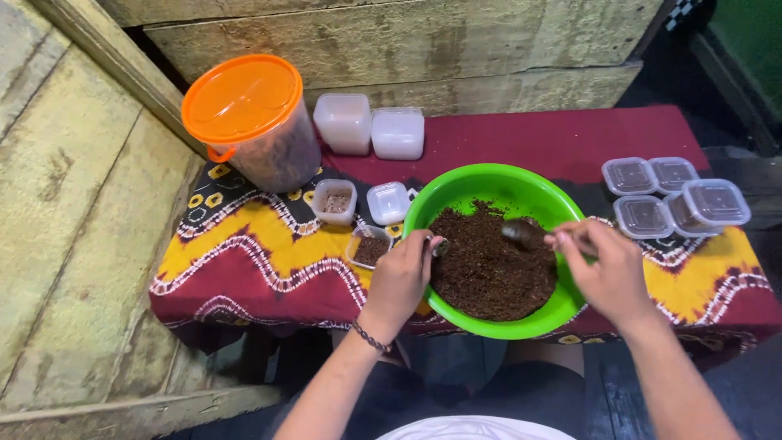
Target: The person scoops dark soil from a large green bowl using a metal spoon and transfers it into small, clear plastic containers. They repeat this process to fill multiple containers, occasionally using a second spoon to assist.
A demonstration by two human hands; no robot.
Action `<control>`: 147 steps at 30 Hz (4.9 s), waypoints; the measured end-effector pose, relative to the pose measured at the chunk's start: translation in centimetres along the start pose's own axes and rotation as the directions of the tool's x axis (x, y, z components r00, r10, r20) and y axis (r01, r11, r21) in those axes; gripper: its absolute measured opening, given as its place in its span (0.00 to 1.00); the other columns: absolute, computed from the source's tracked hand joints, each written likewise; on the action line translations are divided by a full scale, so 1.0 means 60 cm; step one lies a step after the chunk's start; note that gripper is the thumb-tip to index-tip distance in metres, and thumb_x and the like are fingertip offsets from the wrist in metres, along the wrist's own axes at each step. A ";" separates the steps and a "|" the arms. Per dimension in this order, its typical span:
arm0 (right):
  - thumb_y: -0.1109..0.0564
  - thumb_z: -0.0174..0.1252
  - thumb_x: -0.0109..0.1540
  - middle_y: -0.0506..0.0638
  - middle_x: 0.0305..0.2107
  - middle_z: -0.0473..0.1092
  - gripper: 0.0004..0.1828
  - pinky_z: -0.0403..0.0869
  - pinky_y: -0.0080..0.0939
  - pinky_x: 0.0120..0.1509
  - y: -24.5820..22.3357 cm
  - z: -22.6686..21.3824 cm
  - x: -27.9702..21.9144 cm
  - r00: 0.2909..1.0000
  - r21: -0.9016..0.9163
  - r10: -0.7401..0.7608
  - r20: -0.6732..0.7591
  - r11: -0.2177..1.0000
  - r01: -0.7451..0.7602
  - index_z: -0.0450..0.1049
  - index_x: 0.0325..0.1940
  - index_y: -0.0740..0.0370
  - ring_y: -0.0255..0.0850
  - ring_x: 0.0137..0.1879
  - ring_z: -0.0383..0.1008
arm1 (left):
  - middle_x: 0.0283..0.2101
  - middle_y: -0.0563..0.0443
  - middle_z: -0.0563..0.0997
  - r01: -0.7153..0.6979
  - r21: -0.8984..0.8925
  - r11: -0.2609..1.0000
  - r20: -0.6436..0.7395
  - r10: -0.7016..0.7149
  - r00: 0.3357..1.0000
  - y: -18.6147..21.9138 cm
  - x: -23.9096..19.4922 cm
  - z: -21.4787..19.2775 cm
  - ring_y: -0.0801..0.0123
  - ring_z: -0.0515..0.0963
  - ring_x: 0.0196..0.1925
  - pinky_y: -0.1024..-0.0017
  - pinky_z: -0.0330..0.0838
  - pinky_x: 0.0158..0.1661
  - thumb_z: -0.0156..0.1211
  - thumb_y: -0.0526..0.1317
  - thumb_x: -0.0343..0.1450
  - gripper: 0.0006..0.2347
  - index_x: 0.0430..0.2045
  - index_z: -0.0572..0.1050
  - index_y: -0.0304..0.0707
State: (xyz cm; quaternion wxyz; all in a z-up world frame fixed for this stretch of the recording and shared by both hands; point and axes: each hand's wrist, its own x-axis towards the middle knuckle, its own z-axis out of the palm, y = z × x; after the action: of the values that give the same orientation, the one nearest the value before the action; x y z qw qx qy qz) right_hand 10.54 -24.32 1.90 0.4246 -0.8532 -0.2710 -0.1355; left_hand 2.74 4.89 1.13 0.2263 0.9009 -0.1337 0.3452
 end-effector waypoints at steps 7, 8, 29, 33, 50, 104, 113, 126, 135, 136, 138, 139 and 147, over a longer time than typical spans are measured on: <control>0.56 0.60 0.67 0.52 0.32 0.75 0.08 0.70 0.45 0.47 0.058 -0.019 0.048 0.994 -0.317 0.006 0.112 0.948 0.030 0.78 0.39 0.64 0.44 0.39 0.74 | 0.29 0.39 0.79 0.060 0.012 0.998 0.195 -0.061 0.979 -0.021 0.024 0.013 0.45 0.80 0.27 0.52 0.73 0.24 0.55 0.37 0.77 0.06 0.41 0.70 0.33; 0.51 0.58 0.66 0.52 0.33 0.77 0.10 0.75 0.52 0.46 0.045 -0.027 0.053 0.979 -0.459 0.100 0.176 0.888 -0.008 0.79 0.41 0.59 0.49 0.38 0.78 | 0.29 0.39 0.79 0.105 -0.027 0.994 0.238 -0.096 0.967 -0.023 0.027 0.013 0.44 0.80 0.27 0.51 0.72 0.24 0.54 0.37 0.78 0.05 0.39 0.68 0.34; 0.55 0.56 0.59 0.58 0.33 0.80 0.23 0.82 0.59 0.46 0.026 0.054 0.146 0.725 -0.728 0.341 0.598 0.610 0.314 0.71 0.58 0.62 0.56 0.42 0.84 | 0.33 0.42 0.86 0.231 -0.050 0.972 -0.012 -0.232 0.973 -0.053 0.025 0.009 0.52 0.87 0.35 0.63 0.81 0.35 0.56 0.36 0.77 0.07 0.46 0.76 0.36; 0.63 0.51 0.61 0.53 0.29 0.77 0.30 0.78 0.38 0.32 0.019 0.087 0.153 0.642 -0.553 0.268 0.719 0.780 0.294 0.64 0.70 0.62 0.42 0.30 0.79 | 0.32 0.43 0.85 0.200 -0.087 0.976 -0.116 -0.209 0.971 -0.051 0.016 0.013 0.54 0.87 0.35 0.68 0.81 0.36 0.58 0.33 0.76 0.05 0.44 0.76 0.34; 0.56 0.55 0.55 0.44 0.32 0.72 0.32 0.77 0.52 0.27 0.052 -0.028 0.007 0.627 -0.506 -0.144 0.766 0.467 0.725 0.63 0.64 0.56 0.46 0.24 0.77 | 0.41 0.38 0.83 0.060 -0.141 0.988 -0.047 -0.067 0.997 -0.060 0.021 -0.015 0.57 0.85 0.39 0.66 0.81 0.43 0.59 0.30 0.75 0.06 0.44 0.74 0.27; 0.62 0.56 0.54 0.49 0.33 0.80 0.22 0.82 0.43 0.34 -0.008 -0.068 0.117 0.528 -0.498 0.145 0.837 0.604 0.622 0.76 0.53 0.51 0.43 0.31 0.83 | 0.33 0.42 0.85 0.172 -0.195 0.966 0.136 -0.148 0.980 -0.020 0.052 0.000 0.53 0.87 0.36 0.66 0.82 0.35 0.60 0.29 0.74 0.04 0.39 0.79 0.31; 0.58 0.54 0.54 0.49 0.22 0.75 0.12 0.72 0.58 0.29 0.014 -0.126 0.114 0.436 -0.444 0.204 0.876 0.695 0.566 0.72 0.41 0.48 0.56 0.29 0.78 | 0.40 0.44 0.84 0.033 -0.278 0.960 0.112 -0.001 0.994 -0.026 0.045 -0.017 0.64 0.84 0.36 0.71 0.78 0.40 0.58 0.29 0.75 0.04 0.40 0.76 0.28; 0.61 0.52 0.56 0.47 0.30 0.80 0.24 0.81 0.42 0.35 -0.008 -0.079 0.104 0.564 -0.539 0.226 0.794 0.690 0.482 0.77 0.55 0.48 0.41 0.30 0.82 | 0.36 0.33 0.85 0.232 -0.255 0.939 0.275 -0.159 0.948 -0.018 0.068 -0.039 0.57 0.86 0.32 0.71 0.82 0.31 0.58 0.25 0.72 0.10 0.45 0.79 0.27; 0.67 0.52 0.58 0.53 0.28 0.79 0.27 0.76 0.35 0.29 -0.047 -0.040 0.055 0.423 -0.319 0.127 0.897 0.849 0.422 0.74 0.61 0.55 0.40 0.23 0.77 | 0.34 0.41 0.86 0.151 -0.255 0.955 0.136 -0.119 0.983 -0.039 0.062 -0.004 0.53 0.87 0.35 0.65 0.83 0.34 0.62 0.31 0.73 0.05 0.38 0.82 0.31; 0.67 0.52 0.58 0.53 0.28 0.79 0.27 0.76 0.35 0.29 -0.050 -0.029 0.058 0.424 -0.319 0.127 0.897 0.849 0.421 0.74 0.61 0.55 0.40 0.23 0.77 | 0.34 0.41 0.86 0.149 -0.254 0.956 0.136 -0.118 0.984 -0.037 0.060 0.001 0.53 0.87 0.35 0.65 0.83 0.34 0.62 0.31 0.73 0.05 0.38 0.82 0.31; 0.66 0.55 0.58 0.55 0.27 0.78 0.27 0.74 0.35 0.27 -0.056 -0.008 0.064 0.449 -0.328 0.097 0.888 0.819 0.471 0.73 0.63 0.60 0.39 0.23 0.75 | 0.34 0.40 0.86 0.154 -0.255 0.954 0.099 -0.133 0.986 -0.033 0.057 0.008 0.52 0.87 0.36 0.64 0.83 0.34 0.62 0.30 0.73 0.04 0.38 0.82 0.31; 0.66 0.55 0.58 0.55 0.27 0.78 0.27 0.74 0.35 0.27 -0.055 0.003 0.066 0.451 -0.327 0.095 0.887 0.820 0.471 0.73 0.63 0.60 0.39 0.23 0.75 | 0.34 0.40 0.86 0.152 -0.253 0.955 0.099 -0.131 0.986 -0.031 0.056 0.009 0.52 0.87 0.36 0.64 0.83 0.34 0.62 0.30 0.73 0.04 0.38 0.82 0.31; 0.67 0.57 0.58 0.53 0.28 0.79 0.29 0.72 0.33 0.21 -0.027 0.012 0.094 0.631 -0.547 0.162 0.759 0.685 0.481 0.70 0.65 0.61 0.37 0.22 0.76 | 0.34 0.40 0.86 0.141 -0.220 0.965 0.007 -0.143 0.990 -0.026 0.053 0.009 0.51 0.87 0.37 0.63 0.82 0.36 0.62 0.29 0.73 0.05 0.39 0.81 0.30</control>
State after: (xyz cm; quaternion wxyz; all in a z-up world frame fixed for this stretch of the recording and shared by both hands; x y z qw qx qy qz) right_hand 14.20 -20.97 5.11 -0.1079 -0.8906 -0.4302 0.1006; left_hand 5.99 5.68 2.45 0.3492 0.8762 -0.1053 0.3152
